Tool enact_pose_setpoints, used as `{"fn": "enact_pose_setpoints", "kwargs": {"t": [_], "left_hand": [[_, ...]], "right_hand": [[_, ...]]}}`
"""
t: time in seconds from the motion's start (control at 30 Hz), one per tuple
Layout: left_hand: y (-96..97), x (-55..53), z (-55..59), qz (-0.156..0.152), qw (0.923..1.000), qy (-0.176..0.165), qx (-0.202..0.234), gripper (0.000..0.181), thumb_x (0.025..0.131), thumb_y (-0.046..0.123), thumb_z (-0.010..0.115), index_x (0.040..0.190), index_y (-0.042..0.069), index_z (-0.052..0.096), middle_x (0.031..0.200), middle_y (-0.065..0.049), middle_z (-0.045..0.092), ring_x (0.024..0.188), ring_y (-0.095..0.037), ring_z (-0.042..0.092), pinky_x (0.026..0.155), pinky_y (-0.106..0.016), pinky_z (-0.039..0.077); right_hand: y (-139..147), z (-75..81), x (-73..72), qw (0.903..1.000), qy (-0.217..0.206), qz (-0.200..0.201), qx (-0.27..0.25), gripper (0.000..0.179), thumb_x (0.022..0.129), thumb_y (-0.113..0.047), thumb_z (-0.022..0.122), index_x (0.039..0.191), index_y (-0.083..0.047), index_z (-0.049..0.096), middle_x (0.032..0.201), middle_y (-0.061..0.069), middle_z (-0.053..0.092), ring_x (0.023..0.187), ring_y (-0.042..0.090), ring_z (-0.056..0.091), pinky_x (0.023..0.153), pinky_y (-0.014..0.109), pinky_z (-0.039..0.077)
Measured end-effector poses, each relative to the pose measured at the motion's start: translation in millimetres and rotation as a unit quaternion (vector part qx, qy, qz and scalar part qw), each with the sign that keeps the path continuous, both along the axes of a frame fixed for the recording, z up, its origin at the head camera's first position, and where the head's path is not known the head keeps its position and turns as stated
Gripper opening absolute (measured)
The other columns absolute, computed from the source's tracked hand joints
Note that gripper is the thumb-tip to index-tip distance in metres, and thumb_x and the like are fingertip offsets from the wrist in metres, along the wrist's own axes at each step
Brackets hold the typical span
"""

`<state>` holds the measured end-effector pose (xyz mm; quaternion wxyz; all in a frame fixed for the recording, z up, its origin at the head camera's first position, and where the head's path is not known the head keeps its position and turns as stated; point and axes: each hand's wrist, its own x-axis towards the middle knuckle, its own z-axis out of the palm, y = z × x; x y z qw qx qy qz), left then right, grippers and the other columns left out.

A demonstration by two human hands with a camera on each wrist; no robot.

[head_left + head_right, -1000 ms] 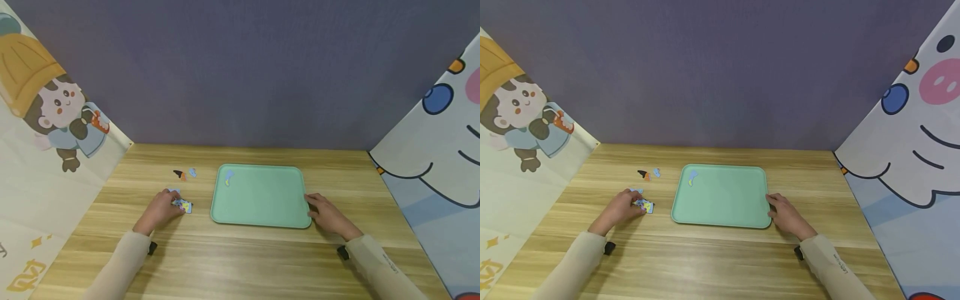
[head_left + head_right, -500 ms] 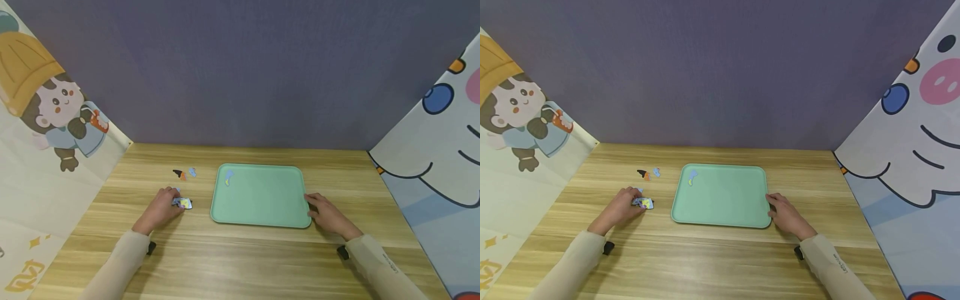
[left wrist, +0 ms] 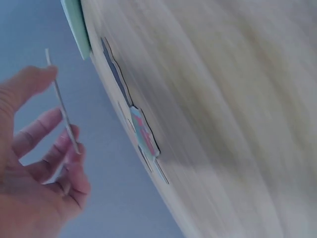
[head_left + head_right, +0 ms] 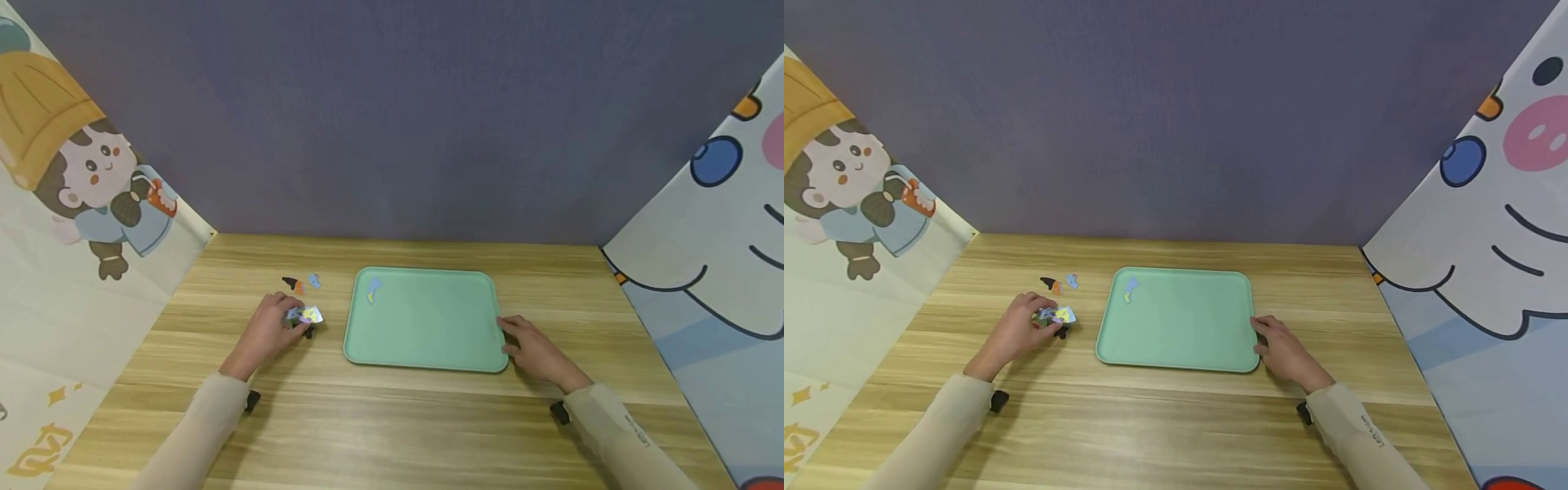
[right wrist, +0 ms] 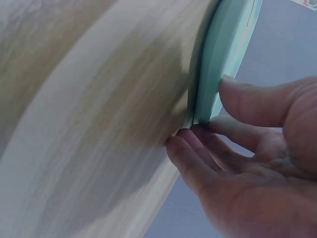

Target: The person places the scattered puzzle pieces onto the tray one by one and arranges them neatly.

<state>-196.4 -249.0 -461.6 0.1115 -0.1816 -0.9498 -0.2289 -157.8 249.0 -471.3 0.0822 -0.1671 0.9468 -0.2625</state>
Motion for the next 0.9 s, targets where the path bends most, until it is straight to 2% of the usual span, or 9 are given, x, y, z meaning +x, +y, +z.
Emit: {"fn": "enact_pose_setpoints", "kwargs": {"t": [0.2, 0.47, 0.6, 0.73, 0.9], "left_hand": [[10.6, -2.3, 2.8, -0.035, 0.9987, 0.021, 0.03, 0.035, 0.071, 0.017, 0.084, 0.099, 0.003, 0.068, 0.097, -0.007, 0.059, 0.086, -0.024, 0.051, 0.071, -0.038, 0.045], [32.5, -7.0, 3.0, -0.072, 0.9965, 0.025, 0.036, 0.035, 0.071, 0.018, 0.084, 0.098, 0.002, 0.068, 0.097, -0.008, 0.059, 0.091, -0.026, 0.053, 0.081, -0.044, 0.045], [46.3, -10.1, 1.0, -0.089, 0.9952, 0.026, 0.033, 0.034, 0.071, 0.019, 0.084, 0.096, 0.003, 0.068, 0.096, -0.008, 0.061, 0.09, -0.026, 0.052, 0.08, -0.042, 0.044], [63.3, -11.0, -2.0, -0.081, 0.9967, 0.005, 0.001, 0.034, 0.071, 0.023, 0.083, 0.095, 0.004, 0.069, 0.091, -0.005, 0.059, 0.084, -0.023, 0.051, 0.076, -0.038, 0.045], [86.9, -8.0, -4.0, -0.056, 0.9971, -0.044, -0.028, 0.035, 0.073, 0.027, 0.081, 0.096, 0.002, 0.07, 0.088, -0.004, 0.056, 0.081, -0.021, 0.05, 0.071, -0.035, 0.046]], "right_hand": [[0.3, -0.5, 0.6, 1.0, 0.0, -0.004, -0.002, 0.053, 0.092, -0.003, 0.057, 0.138, 0.011, 0.036, 0.136, 0.027, 0.039, 0.125, 0.045, 0.035, 0.098, 0.057, 0.033], [-1.0, -1.1, 0.6, 1.0, 0.002, -0.004, 0.0, 0.053, 0.092, -0.003, 0.058, 0.138, 0.011, 0.036, 0.135, 0.026, 0.04, 0.125, 0.044, 0.036, 0.098, 0.056, 0.033], [-2.0, -0.5, 0.4, 1.0, 0.003, -0.004, -0.001, 0.052, 0.092, -0.003, 0.057, 0.138, 0.012, 0.036, 0.135, 0.026, 0.04, 0.125, 0.044, 0.036, 0.098, 0.057, 0.033], [-2.7, 1.1, 0.9, 1.0, 0.004, -0.006, -0.003, 0.052, 0.092, -0.002, 0.058, 0.137, 0.012, 0.037, 0.134, 0.027, 0.04, 0.124, 0.045, 0.037, 0.098, 0.057, 0.033], [-3.0, 1.6, 1.2, 0.9999, -0.001, -0.011, -0.002, 0.052, 0.092, -0.003, 0.057, 0.138, 0.011, 0.037, 0.135, 0.026, 0.04, 0.125, 0.044, 0.036, 0.098, 0.057, 0.033]]}}
